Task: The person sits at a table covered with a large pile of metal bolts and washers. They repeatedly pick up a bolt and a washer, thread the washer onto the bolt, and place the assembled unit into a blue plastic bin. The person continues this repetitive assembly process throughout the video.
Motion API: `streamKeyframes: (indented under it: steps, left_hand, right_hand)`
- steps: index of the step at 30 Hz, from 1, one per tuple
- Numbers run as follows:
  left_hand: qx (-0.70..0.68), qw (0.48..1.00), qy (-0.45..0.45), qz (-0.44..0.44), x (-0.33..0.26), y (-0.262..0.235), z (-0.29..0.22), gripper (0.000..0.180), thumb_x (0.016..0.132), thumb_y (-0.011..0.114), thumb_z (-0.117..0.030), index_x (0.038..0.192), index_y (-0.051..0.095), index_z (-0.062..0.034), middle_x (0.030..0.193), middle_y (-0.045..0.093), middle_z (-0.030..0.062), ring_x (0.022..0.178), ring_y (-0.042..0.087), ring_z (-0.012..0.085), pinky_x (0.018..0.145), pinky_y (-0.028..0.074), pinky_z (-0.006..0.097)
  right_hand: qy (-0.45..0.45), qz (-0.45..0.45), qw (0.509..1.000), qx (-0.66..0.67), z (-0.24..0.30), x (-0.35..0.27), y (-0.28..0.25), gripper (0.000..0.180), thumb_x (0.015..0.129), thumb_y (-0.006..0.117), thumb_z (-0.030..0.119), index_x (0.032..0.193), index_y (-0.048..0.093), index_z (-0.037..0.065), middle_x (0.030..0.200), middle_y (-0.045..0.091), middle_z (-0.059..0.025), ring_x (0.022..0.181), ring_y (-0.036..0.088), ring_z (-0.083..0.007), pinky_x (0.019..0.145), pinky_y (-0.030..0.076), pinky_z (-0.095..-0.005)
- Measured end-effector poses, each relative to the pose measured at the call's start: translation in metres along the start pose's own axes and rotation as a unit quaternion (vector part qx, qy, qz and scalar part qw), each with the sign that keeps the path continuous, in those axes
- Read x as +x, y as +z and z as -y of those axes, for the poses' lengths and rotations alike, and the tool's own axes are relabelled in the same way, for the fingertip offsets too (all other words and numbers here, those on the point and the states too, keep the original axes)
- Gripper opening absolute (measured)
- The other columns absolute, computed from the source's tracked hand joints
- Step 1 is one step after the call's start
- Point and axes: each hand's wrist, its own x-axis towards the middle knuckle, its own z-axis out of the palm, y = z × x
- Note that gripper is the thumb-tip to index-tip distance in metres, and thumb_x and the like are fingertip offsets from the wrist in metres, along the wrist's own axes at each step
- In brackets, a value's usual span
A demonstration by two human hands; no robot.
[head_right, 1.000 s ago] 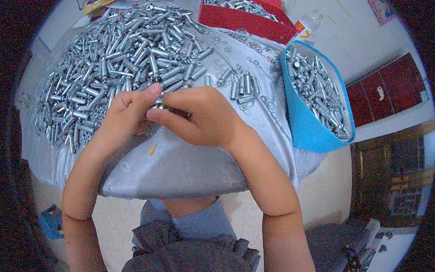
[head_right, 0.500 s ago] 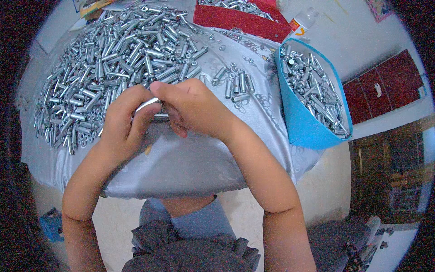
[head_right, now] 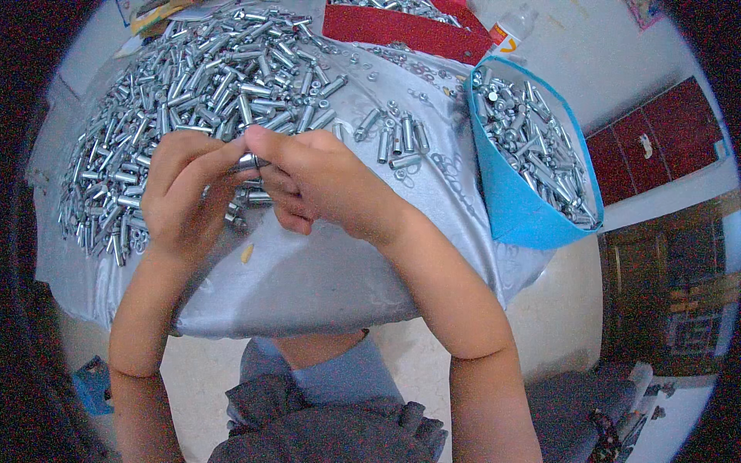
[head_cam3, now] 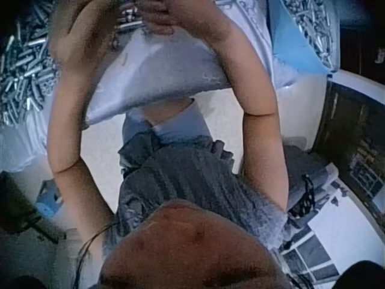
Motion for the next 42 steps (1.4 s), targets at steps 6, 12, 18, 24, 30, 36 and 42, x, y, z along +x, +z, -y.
streamKeyframes:
  steps: [6,12,18,24,30,36,42]
  left_hand:
    - [-0.19,0.951,-0.24,0.049,0.001,-0.005,-0.005,0.009,0.073,0.063,-0.011,0.077,0.06,-0.0031,0.061,0.053,0.0034,0.053,0.049,0.0129,0.048,0.038,0.024]
    - [-0.526,0.517,-0.402,0.543,0.009,-0.028,-0.001,0.019,0.08,0.058,-0.019,0.077,0.057,0.0001,0.058,0.054,0.0038,0.047,0.05,0.0096,0.043,0.04,0.023]
    - [-0.731,0.468,-0.262,0.421,-0.015,-0.035,0.022,0.027,0.085,0.05,-0.024,0.093,0.053,0.0011,0.058,0.051,0.0015,0.046,0.047,0.0083,0.042,0.037,0.022]
    - [-0.852,0.327,-0.395,-0.107,0.004,-0.028,0.047,0.056,0.087,0.038,-0.04,0.119,0.032,0.0061,0.088,0.049,0.0057,0.074,0.043,0.0134,0.066,0.037,0.027]
    - [-0.817,0.382,-0.427,-0.074,0.0,-0.023,0.043,0.048,0.087,0.037,-0.037,0.113,0.037,0.0037,0.083,0.046,0.0047,0.07,0.038,0.0142,0.064,0.034,0.027]
    - [-0.803,0.407,-0.421,-0.109,-0.004,-0.035,0.059,0.036,0.087,0.037,-0.032,0.102,0.04,0.0006,0.078,0.043,0.0039,0.068,0.038,0.0138,0.061,0.033,0.026]
    - [-0.509,0.682,-0.512,-0.116,-0.002,-0.049,0.071,0.031,0.085,0.045,-0.03,0.094,0.051,-0.0012,0.071,0.048,-0.0004,0.062,0.042,0.0088,0.059,0.036,0.022]
  right_hand:
    - [-0.198,-0.071,0.977,-0.037,-0.006,0.005,-0.02,0.052,0.09,0.028,0.047,0.05,0.028,0.013,0.041,0.026,0.0032,0.037,0.031,-0.0095,0.039,0.027,-0.0211]
    - [-0.272,-0.106,0.896,0.334,0.015,-0.008,-0.077,0.039,0.09,0.036,0.035,0.058,0.035,0.013,0.048,0.03,0.0049,0.046,0.03,-0.0071,0.046,0.025,-0.0215]
    - [-0.25,-0.077,0.872,0.415,0.013,-0.008,-0.088,0.036,0.089,0.038,0.032,0.059,0.036,0.014,0.049,0.029,0.005,0.046,0.03,-0.0078,0.047,0.026,-0.0231]
    - [-0.256,-0.094,0.87,0.41,0.015,-0.012,-0.098,0.033,0.088,0.041,0.031,0.06,0.038,0.014,0.049,0.031,0.0046,0.046,0.033,-0.0089,0.046,0.028,-0.0236]
    - [-0.218,-0.335,0.873,-0.281,0.026,-0.019,-0.081,0.017,0.077,0.053,0.019,0.071,0.053,0.003,0.059,0.048,-0.0038,0.053,0.046,-0.0128,0.05,0.038,-0.0281]
    - [0.048,-0.246,0.76,-0.6,0.004,-0.031,-0.105,0.016,0.068,0.051,0.01,0.078,0.058,-0.001,0.067,0.057,-0.0159,0.064,0.057,-0.0262,0.062,0.045,-0.0337]
    - [0.058,-0.263,0.736,-0.621,0.003,-0.033,-0.095,0.018,0.064,0.057,0.005,0.081,0.06,0.003,0.075,0.059,-0.0134,0.072,0.058,-0.0244,0.064,0.044,-0.0324]
